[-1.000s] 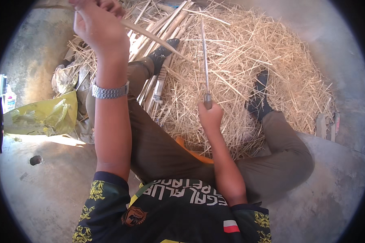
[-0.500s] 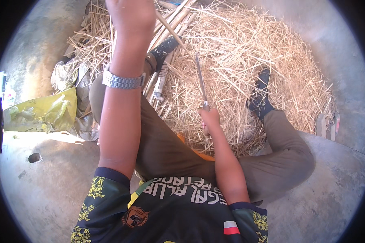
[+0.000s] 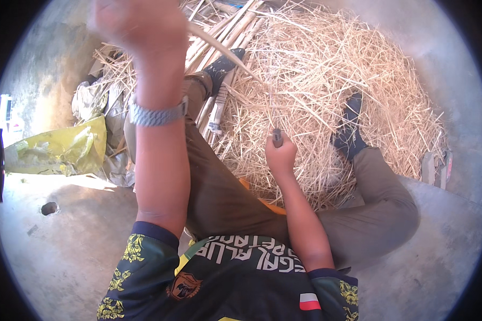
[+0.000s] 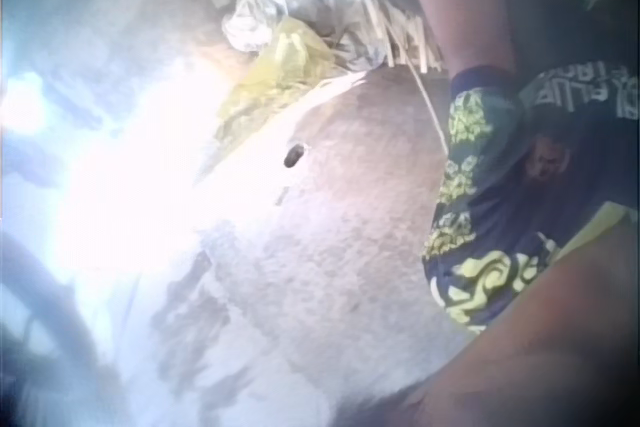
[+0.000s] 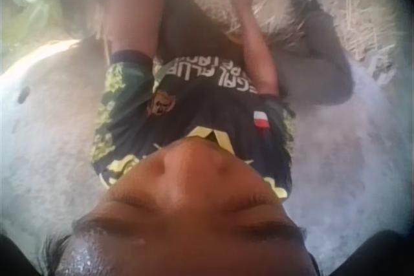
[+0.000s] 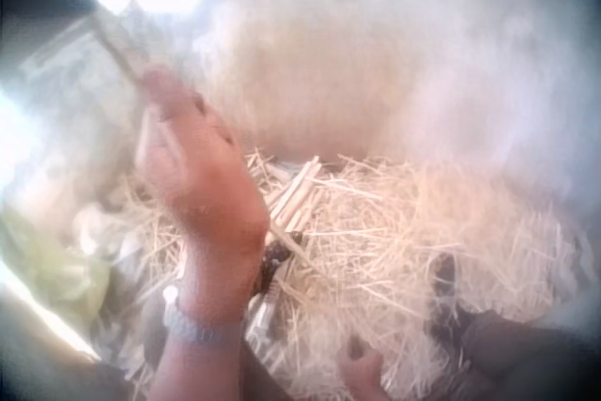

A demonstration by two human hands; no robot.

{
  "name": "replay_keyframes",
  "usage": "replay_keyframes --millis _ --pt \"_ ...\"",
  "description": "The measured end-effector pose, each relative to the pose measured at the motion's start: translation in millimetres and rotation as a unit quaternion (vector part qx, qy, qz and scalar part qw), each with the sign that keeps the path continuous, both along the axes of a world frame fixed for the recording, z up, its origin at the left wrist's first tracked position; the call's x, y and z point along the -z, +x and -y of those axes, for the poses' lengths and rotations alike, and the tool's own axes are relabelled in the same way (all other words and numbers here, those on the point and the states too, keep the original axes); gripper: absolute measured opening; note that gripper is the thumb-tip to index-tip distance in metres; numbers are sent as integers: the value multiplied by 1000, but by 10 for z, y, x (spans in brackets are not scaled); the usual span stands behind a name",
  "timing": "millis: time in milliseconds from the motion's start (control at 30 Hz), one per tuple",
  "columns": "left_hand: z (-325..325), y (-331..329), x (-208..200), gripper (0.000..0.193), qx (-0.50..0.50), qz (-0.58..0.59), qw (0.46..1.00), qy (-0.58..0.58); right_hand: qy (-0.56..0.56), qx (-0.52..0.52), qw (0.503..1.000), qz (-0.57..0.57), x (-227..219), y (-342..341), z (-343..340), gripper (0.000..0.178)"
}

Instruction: The person sits on a concrete floor surrounded by straw and uses a large knife to split long bamboo poles into thin strips. They hold the bamboo with one hand and use the knife to shave and split the material, creating a pile of processed bamboo strips.

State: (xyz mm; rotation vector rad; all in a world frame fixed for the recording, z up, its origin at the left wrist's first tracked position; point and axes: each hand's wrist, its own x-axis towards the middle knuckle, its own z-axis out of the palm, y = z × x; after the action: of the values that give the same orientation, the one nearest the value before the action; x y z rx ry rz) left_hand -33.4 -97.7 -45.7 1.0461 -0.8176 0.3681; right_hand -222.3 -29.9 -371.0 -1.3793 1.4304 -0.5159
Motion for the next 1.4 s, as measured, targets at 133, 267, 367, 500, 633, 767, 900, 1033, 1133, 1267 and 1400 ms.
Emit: replay_keyframes --millis 133,267,367,500,633,767,900,1033,1133,1267,1400 --pt "-405 250 -340 43 46 -36 997 -52 92 -46 977 -186 524 -245 -80 33" --pt "-564 255 -354 45 -15 -72 996 -46 62 -25 990 -123 329 -65 -10 22" --pt "-567 295 -353 47 -30 -95 995 -31 213 66 974 25 354 -68 30 16" --pt "-557 340 -243 52 -15 -113 993 -13 277 146 946 87 276 -92 57 18" --pt "-545 362 -223 55 -31 -104 994 -3 268 122 952 82 240 -83 65 19" --pt "-439 446 -107 59 -42 -96 994 14 260 118 956 64 260 -33 19 20" --pt "-330 426 -24 67 -13 -104 994 32 143 100 985 8 229 15 -19 19" --pt "-320 324 -68 61 -32 -151 988 11 -43 25 997 -57 -61 76 -30 23" --pt "-383 355 -155 53 -60 -201 978 -4 -101 -31 990 -96 -271 86 -27 27" --pt "-576 623 -202 51 -61 -218 974 -28 -27 -2 993 -118 -79 -101 75 28" --pt "-466 309 -267 45 -89 -247 964 -28 29 -5 984 -177 -162 -161 125 24"
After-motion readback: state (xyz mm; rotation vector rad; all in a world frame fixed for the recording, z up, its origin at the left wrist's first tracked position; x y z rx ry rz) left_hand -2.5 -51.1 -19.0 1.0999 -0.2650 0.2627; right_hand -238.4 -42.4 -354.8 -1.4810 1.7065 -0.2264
